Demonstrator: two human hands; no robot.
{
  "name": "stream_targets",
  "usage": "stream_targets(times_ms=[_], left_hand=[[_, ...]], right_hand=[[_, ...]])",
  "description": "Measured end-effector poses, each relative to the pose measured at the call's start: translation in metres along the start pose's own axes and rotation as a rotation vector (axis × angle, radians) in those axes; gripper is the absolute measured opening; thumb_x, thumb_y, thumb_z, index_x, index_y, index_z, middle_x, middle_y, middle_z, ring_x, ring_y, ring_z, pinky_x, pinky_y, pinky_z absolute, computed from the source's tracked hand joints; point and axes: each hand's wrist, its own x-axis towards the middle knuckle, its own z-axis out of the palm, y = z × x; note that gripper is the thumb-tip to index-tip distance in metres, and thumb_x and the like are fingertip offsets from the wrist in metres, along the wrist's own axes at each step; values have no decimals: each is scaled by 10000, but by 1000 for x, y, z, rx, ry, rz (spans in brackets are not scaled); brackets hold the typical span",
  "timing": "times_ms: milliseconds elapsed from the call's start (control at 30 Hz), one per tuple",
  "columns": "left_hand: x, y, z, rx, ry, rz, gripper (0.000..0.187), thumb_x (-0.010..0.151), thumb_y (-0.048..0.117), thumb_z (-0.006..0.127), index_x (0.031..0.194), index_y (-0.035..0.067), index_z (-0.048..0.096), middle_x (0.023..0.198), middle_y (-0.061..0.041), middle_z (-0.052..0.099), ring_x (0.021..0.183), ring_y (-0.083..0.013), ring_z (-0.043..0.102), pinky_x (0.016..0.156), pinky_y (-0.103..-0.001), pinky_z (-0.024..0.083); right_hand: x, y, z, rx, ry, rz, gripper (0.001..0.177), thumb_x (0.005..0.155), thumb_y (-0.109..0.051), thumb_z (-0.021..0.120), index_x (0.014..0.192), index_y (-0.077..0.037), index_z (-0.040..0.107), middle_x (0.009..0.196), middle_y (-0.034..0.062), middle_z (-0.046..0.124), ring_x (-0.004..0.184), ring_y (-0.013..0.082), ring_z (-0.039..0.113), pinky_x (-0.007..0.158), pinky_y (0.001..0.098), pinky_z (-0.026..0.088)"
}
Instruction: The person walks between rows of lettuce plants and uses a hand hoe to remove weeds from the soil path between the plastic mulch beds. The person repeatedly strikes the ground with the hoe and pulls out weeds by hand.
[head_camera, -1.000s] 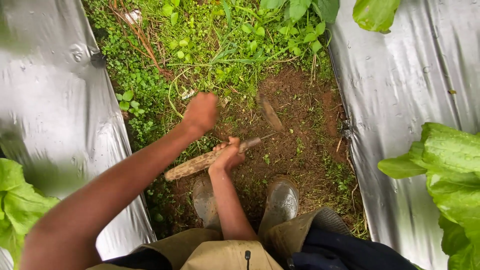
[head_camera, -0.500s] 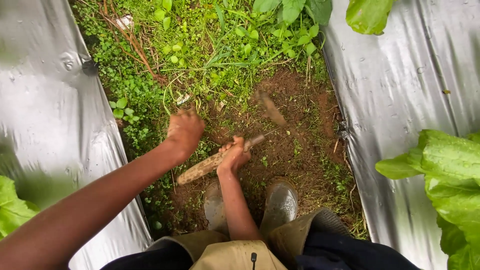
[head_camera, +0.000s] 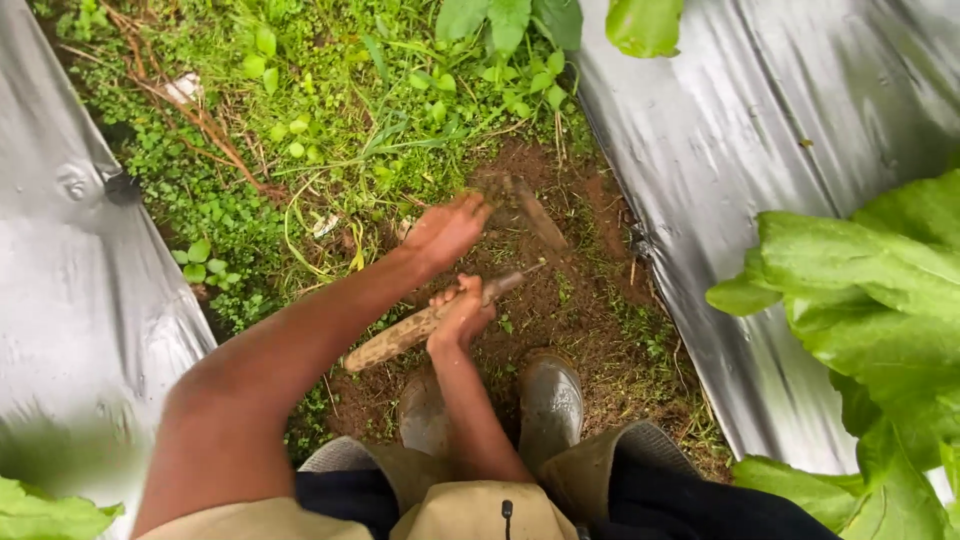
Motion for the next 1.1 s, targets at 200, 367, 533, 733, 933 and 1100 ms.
stream_targets(times_ms=[200, 367, 533, 733, 933, 1100], left_hand=[[9, 17, 28, 51, -2, -67, 287, 910, -2, 671, 1197, -10, 662, 1297, -173, 577, 1077, -353, 676, 757, -496, 661], [4, 27, 34, -52, -46, -209, 256, 915, -114, 624, 1159, -96, 700, 1196, -265, 661, 937, -437, 761, 688, -504, 673], [19, 9, 76, -295, -150, -463, 173, 873, -135, 659, 1014, -99, 753, 967, -306, 731, 835, -450, 759, 597, -473, 653], [29, -9, 74, -573, -121, -562, 125, 870, -72, 699, 965, -45, 776, 924, -260, 726, 832, -424, 756, 587, -472, 663], [25, 1, 40, -646, -107, -618, 116, 889, -11, 714, 985, -16, 779, 931, -226, 733, 849, -367, 771, 637, -423, 664], [23, 4, 22, -829, -25, -720, 113, 896, 22, 737, 987, -42, 754, 906, -219, 717, 849, -325, 765, 663, -403, 633]], right_hand=[[21, -17, -7, 57, 54, -31, 235, 753, -194, 701, 694, -134, 481, 510, 39, 449, 416, 196, 464, 480, 394, 442], [4, -14, -6, 71, 96, -10, 254, 746, -191, 709, 682, -135, 470, 489, 36, 459, 393, 194, 466, 468, 386, 443], [7, 7, -9, -95, 68, -1, 161, 781, -173, 683, 725, -121, 540, 526, 13, 512, 428, 166, 508, 473, 355, 481], [7, -1, -5, -21, 64, -2, 190, 736, -180, 688, 685, -125, 513, 495, 27, 479, 398, 171, 490, 449, 365, 465], [1, -6, -2, 23, 88, 2, 196, 733, -180, 692, 684, -113, 514, 487, 47, 476, 389, 182, 498, 440, 378, 464], [-30, 0, 0, -112, 62, 53, 129, 815, -162, 658, 744, -114, 561, 529, 16, 517, 431, 163, 522, 477, 344, 500]])
